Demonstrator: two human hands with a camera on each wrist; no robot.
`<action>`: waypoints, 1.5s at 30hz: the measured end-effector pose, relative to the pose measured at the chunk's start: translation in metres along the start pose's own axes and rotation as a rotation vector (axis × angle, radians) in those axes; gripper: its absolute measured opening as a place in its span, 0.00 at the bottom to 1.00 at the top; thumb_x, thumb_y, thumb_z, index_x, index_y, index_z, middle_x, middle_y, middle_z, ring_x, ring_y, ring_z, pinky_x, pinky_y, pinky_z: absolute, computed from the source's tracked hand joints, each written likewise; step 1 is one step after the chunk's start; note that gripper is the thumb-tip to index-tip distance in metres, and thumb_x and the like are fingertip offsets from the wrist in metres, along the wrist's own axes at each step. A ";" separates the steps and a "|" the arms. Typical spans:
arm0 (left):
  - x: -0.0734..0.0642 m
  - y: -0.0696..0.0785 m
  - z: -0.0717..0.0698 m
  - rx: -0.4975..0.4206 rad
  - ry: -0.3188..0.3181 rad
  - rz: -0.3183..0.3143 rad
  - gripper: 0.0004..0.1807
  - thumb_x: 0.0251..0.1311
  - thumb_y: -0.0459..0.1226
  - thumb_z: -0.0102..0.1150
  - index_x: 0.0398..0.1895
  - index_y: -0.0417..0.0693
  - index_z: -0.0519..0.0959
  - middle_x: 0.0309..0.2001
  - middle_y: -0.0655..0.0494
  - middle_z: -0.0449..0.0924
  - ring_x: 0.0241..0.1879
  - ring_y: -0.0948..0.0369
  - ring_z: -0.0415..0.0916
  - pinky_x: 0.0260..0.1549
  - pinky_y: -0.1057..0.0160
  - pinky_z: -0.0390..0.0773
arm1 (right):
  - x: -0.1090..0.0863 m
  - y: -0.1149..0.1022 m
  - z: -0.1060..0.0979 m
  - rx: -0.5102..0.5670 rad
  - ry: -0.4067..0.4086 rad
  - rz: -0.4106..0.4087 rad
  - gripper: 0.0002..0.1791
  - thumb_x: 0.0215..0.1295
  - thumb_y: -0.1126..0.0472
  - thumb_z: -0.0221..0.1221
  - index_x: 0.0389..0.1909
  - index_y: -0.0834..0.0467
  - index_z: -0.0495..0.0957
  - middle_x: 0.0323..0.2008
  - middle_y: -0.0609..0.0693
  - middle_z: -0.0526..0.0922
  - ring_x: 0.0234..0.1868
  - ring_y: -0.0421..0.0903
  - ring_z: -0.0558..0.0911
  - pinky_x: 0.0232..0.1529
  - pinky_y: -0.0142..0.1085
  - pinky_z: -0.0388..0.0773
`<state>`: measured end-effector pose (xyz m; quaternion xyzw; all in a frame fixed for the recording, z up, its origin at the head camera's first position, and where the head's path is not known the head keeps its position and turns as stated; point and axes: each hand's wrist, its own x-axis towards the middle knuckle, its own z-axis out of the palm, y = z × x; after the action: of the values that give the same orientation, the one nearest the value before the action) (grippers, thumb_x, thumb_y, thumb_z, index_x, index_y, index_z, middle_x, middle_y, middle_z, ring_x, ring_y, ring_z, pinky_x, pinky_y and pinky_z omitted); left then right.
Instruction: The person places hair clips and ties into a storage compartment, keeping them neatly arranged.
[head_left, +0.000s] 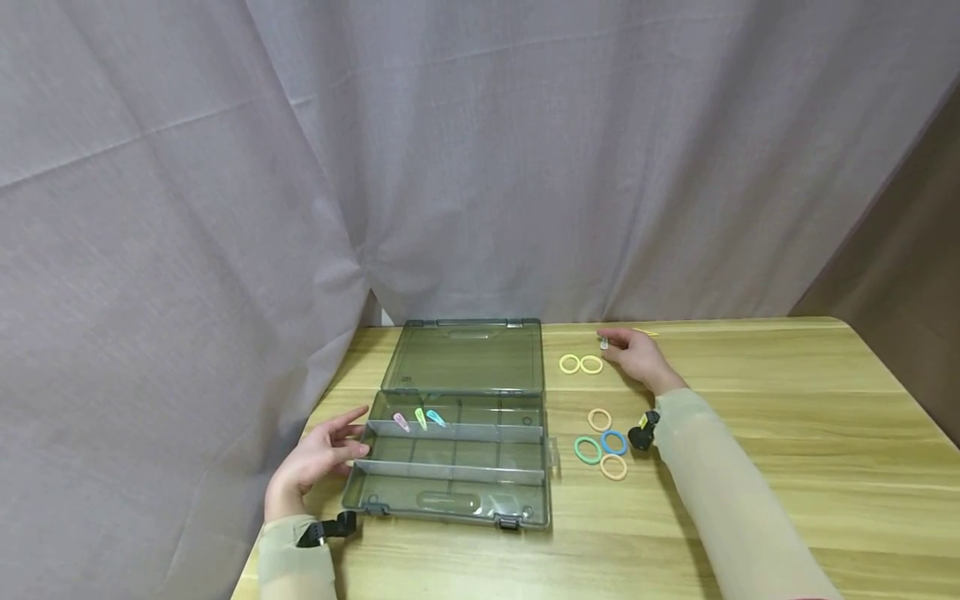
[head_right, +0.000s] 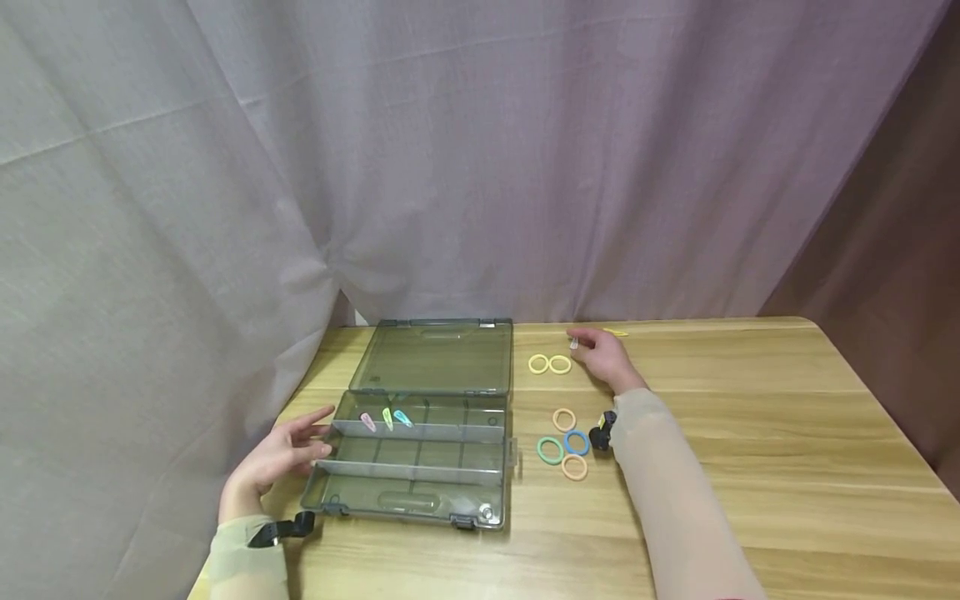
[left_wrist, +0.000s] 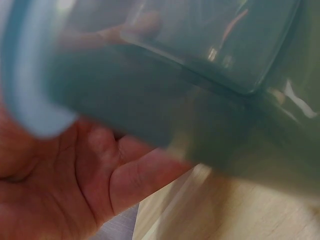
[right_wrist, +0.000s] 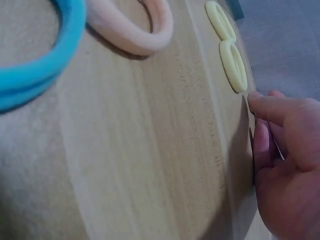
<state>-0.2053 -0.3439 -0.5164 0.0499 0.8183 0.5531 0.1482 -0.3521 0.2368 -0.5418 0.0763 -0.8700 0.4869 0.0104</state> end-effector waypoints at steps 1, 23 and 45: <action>0.000 -0.001 0.000 -0.002 0.000 0.004 0.41 0.70 0.32 0.69 0.84 0.42 0.62 0.73 0.25 0.67 0.58 0.44 0.82 0.42 0.49 0.87 | 0.000 0.000 0.000 -0.012 0.007 0.001 0.24 0.77 0.69 0.60 0.70 0.71 0.75 0.66 0.70 0.78 0.67 0.67 0.76 0.70 0.55 0.69; 0.011 0.001 0.006 0.025 -0.025 0.032 0.41 0.71 0.32 0.68 0.84 0.40 0.61 0.72 0.24 0.68 0.58 0.44 0.82 0.41 0.51 0.87 | -0.004 0.010 -0.009 -0.195 0.111 -0.070 0.16 0.71 0.66 0.69 0.54 0.71 0.85 0.46 0.64 0.90 0.48 0.62 0.87 0.53 0.47 0.80; 0.022 0.006 0.001 0.035 0.002 0.021 0.42 0.68 0.32 0.70 0.83 0.41 0.63 0.71 0.25 0.69 0.56 0.46 0.82 0.39 0.52 0.87 | -0.025 0.015 -0.038 -0.321 0.020 -0.065 0.12 0.75 0.60 0.67 0.50 0.65 0.88 0.42 0.58 0.90 0.48 0.61 0.84 0.56 0.59 0.77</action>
<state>-0.2268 -0.3350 -0.5157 0.0606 0.8274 0.5404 0.1403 -0.3320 0.2803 -0.5369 0.0969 -0.9336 0.3417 0.0467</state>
